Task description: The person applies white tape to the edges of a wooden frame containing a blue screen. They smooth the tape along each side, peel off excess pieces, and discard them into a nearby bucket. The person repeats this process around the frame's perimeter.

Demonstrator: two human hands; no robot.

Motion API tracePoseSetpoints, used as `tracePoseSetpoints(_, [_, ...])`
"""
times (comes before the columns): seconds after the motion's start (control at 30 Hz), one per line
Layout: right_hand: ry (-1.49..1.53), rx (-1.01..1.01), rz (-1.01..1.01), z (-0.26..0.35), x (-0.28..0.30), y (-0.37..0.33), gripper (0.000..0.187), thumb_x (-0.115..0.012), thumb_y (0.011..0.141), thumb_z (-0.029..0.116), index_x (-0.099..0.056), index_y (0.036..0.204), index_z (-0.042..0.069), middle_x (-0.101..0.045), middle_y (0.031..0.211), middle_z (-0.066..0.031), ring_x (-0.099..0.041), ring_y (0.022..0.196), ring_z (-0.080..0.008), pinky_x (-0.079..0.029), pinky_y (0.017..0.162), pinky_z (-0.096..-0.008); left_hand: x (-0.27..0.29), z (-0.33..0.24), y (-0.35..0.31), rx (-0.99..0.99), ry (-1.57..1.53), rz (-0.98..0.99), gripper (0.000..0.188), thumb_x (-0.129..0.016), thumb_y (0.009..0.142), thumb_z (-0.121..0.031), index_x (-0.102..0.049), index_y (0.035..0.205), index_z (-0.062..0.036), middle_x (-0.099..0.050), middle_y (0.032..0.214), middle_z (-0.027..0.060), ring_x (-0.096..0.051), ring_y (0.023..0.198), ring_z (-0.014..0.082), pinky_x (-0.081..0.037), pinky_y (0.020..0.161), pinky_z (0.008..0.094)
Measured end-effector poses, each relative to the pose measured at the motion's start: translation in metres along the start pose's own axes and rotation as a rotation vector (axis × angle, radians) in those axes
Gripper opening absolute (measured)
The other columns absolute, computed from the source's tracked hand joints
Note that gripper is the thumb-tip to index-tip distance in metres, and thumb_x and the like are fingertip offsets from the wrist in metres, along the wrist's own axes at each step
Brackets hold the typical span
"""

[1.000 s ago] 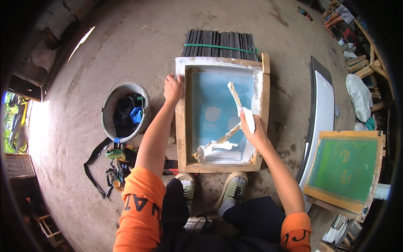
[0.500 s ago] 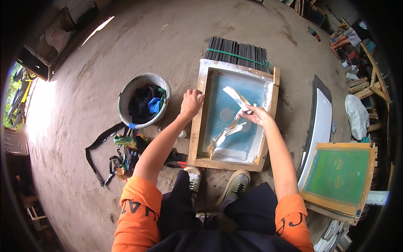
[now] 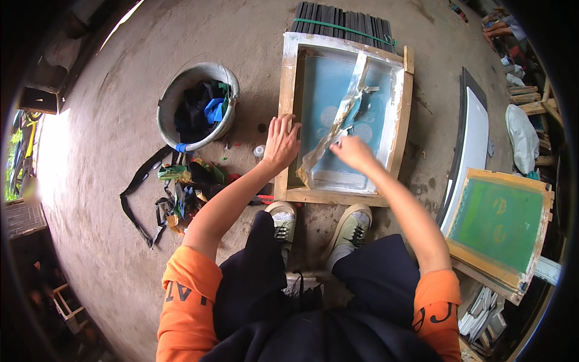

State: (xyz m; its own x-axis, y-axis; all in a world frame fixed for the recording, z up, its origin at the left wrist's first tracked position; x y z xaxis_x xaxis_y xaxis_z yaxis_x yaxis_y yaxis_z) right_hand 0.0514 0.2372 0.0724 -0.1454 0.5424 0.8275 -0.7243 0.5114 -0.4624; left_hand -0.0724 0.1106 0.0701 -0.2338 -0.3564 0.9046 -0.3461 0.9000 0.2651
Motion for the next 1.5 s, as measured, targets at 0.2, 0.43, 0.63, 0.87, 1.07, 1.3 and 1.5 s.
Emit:
tracePoseSetpoints(0.2, [-0.053, -0.082, 0.16, 0.022, -0.122, -0.031, 0.062, -0.057, 0.079, 0.06, -0.069, 0.088, 0.0, -0.067, 0.092, -0.0196, -0.064, 0.091, -0.0357, -0.049, 0.079, -0.046, -0.015, -0.022, -0.026, -0.166, 0.196, 0.073, 0.05, -0.054, 0.076, -0.018, -0.051, 0.124, -0.0029, -0.035, 0.137, 0.0139, -0.024, 0.136, 0.0293, -0.019, 0.111, 0.049])
tracePoseSetpoints(0.43, [-0.161, -0.047, 0.131, 0.023, -0.138, -0.027, 0.041, -0.054, 0.084, 0.041, -0.07, 0.089, 0.004, -0.068, 0.093, -0.0157, -0.066, 0.089, -0.0317, -0.051, 0.077, -0.0432, -0.018, 0.003, 0.012, 0.072, 0.139, -0.001, 0.091, -0.064, 0.072, -0.018, -0.012, 0.142, 0.0058, -0.014, 0.148, 0.0214, -0.01, 0.14, 0.0347, -0.013, 0.113, 0.0478])
tracePoseSetpoints(0.63, [0.038, 0.038, 0.254, 0.005, -0.152, -0.022, 0.03, -0.045, 0.085, 0.02, -0.068, 0.087, 0.0, -0.065, 0.092, -0.0223, -0.063, 0.09, -0.0389, -0.049, 0.079, -0.047, -0.025, 0.011, 0.033, 0.147, 0.193, -0.033, 0.068, -0.042, 0.083, -0.004, -0.008, 0.141, 0.0097, -0.011, 0.15, 0.0227, -0.009, 0.141, 0.0351, -0.014, 0.113, 0.046])
tracePoseSetpoints(0.87, [-0.309, 0.309, 0.273, -0.045, -0.094, -0.048, 0.027, -0.044, 0.087, 0.011, -0.065, 0.084, -0.005, -0.064, 0.081, -0.0242, -0.065, 0.076, -0.0365, -0.052, 0.067, -0.0442, -0.027, 0.01, 0.031, 0.089, 0.192, -0.05, 0.065, -0.041, 0.083, -0.001, -0.013, 0.14, 0.0118, -0.011, 0.149, 0.025, -0.01, 0.14, 0.0379, -0.016, 0.113, 0.0445])
tracePoseSetpoints(1.07, [0.564, -0.544, 0.188, -0.162, 0.03, -0.125, 0.034, -0.047, 0.094, 0.029, -0.053, 0.078, 0.001, -0.047, 0.057, -0.0045, -0.055, 0.055, -0.0163, -0.041, 0.047, -0.0318, -0.026, 0.017, 0.028, 0.102, 0.254, -0.016, 0.067, -0.042, 0.083, -0.001, -0.01, 0.141, 0.011, -0.01, 0.149, 0.0248, -0.009, 0.14, 0.0385, -0.015, 0.114, 0.0445])
tracePoseSetpoints(1.3, [1.513, -0.686, 0.08, -0.172, 0.018, -0.122, 0.04, -0.049, 0.094, 0.039, -0.052, 0.095, -0.001, -0.06, 0.088, -0.0126, -0.065, 0.089, -0.027, -0.056, 0.08, -0.034, -0.034, 0.003, 0.038, 0.102, 0.371, 0.014, 0.063, -0.04, 0.086, -0.005, -0.012, 0.141, 0.0112, -0.009, 0.15, 0.0256, -0.01, 0.14, 0.038, -0.016, 0.113, 0.0454])
tracePoseSetpoints(1.5, [0.758, -0.003, -0.164, -0.135, 0.098, -0.065, 0.044, -0.053, 0.093, 0.034, -0.053, 0.115, -0.004, -0.054, 0.122, -0.0186, -0.057, 0.108, -0.025, -0.046, 0.09, -0.0348, -0.027, 0.008, 0.033, 0.117, 0.383, 0.019, 0.064, -0.039, 0.086, -0.005, -0.01, 0.141, 0.0115, -0.008, 0.15, 0.0251, -0.008, 0.14, 0.0378, -0.014, 0.113, 0.0459])
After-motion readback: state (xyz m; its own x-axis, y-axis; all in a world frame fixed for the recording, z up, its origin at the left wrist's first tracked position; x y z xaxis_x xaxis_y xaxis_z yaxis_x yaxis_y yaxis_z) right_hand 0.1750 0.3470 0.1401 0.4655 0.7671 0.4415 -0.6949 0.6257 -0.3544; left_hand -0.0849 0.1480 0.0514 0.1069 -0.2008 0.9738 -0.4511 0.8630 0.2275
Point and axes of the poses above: each hand's wrist, its own y-axis towards the middle knuckle, its own x-axis out of the back of the hand, z = x × y, the point moved 7 cm from there along y, towards the middle knuckle
